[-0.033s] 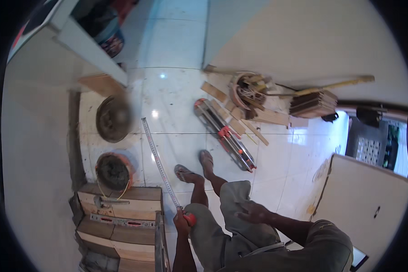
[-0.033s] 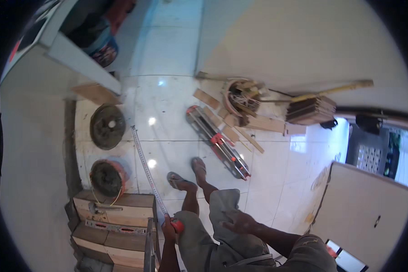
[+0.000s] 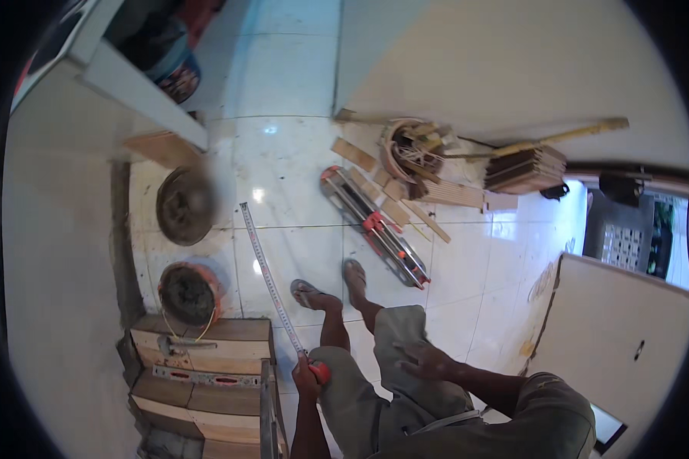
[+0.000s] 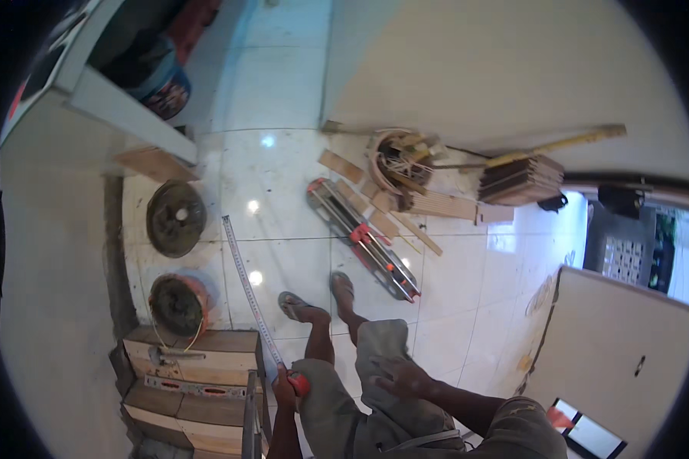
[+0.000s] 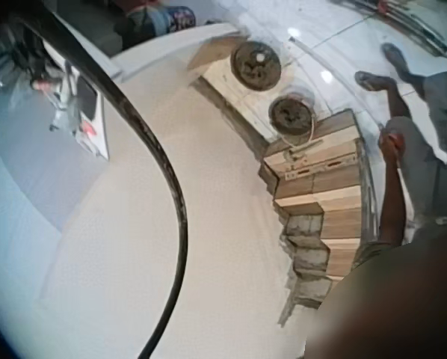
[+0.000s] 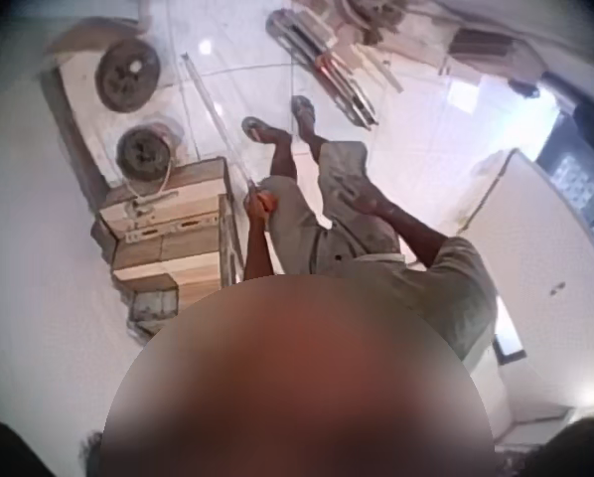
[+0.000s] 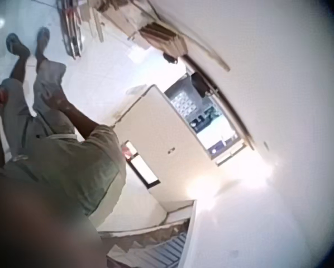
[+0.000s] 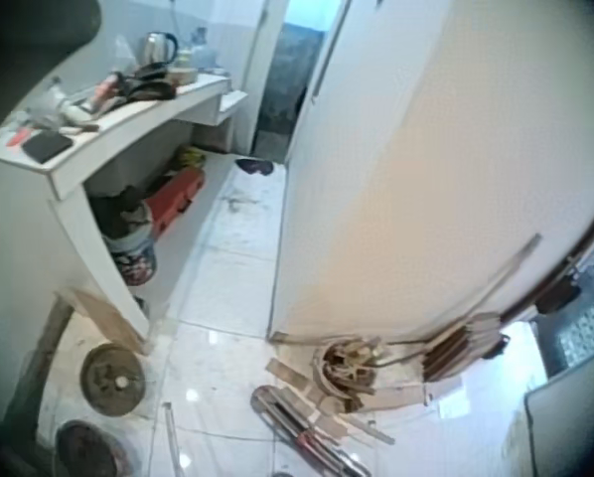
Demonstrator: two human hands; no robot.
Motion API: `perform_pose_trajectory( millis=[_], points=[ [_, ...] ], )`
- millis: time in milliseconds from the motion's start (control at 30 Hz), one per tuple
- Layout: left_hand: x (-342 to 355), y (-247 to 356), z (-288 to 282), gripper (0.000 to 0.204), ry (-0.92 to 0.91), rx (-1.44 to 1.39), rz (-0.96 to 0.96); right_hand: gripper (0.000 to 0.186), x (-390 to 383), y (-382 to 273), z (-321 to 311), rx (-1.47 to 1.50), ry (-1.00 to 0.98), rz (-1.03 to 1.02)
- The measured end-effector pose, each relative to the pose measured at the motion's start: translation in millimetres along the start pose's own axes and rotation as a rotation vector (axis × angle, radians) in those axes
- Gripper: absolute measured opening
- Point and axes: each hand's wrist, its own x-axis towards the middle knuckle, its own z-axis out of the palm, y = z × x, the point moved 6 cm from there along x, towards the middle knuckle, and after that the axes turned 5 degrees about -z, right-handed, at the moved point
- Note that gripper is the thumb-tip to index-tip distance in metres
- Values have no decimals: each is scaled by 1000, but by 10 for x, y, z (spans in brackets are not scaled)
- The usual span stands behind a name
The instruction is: The recorder is measuring, cutting, and fitting tiles onto a concrete staircase.
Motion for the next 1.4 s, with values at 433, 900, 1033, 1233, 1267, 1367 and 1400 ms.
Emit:
perform_pose_trajectory(
  millis=[433, 900, 1033, 1233, 1267, 1367, 1400],
  points=[
    [-661, -697, 968, 57, 27, 495, 23, 115, -862, 3001, 466, 313, -149, 490],
    [-2540, -2041, 2325, 53, -176, 180, -209, 57, -1571, 3436, 752, -285, 43, -250],
    [-2295, -2732, 2293, 58, -222, 519, 7, 35, -1488, 3601, 732, -151, 37, -419],
    [-2347, -2570, 2294, 60, -163, 491, -100, 31, -1251, 3499, 493, -71, 130, -359],
    [-2343, -2418, 2312, 58, -161, 420, -11, 30, -1191, 3438, 402, -86, 184, -308],
    [-2316, -2068, 2263, 55, -107, 257, 167, 31, -920, 3355, 268, -202, 212, -259],
    [-2311, -1945, 2218, 54, -62, 190, 239, 32, -826, 3295, 187, -268, 277, -311]
  ],
)
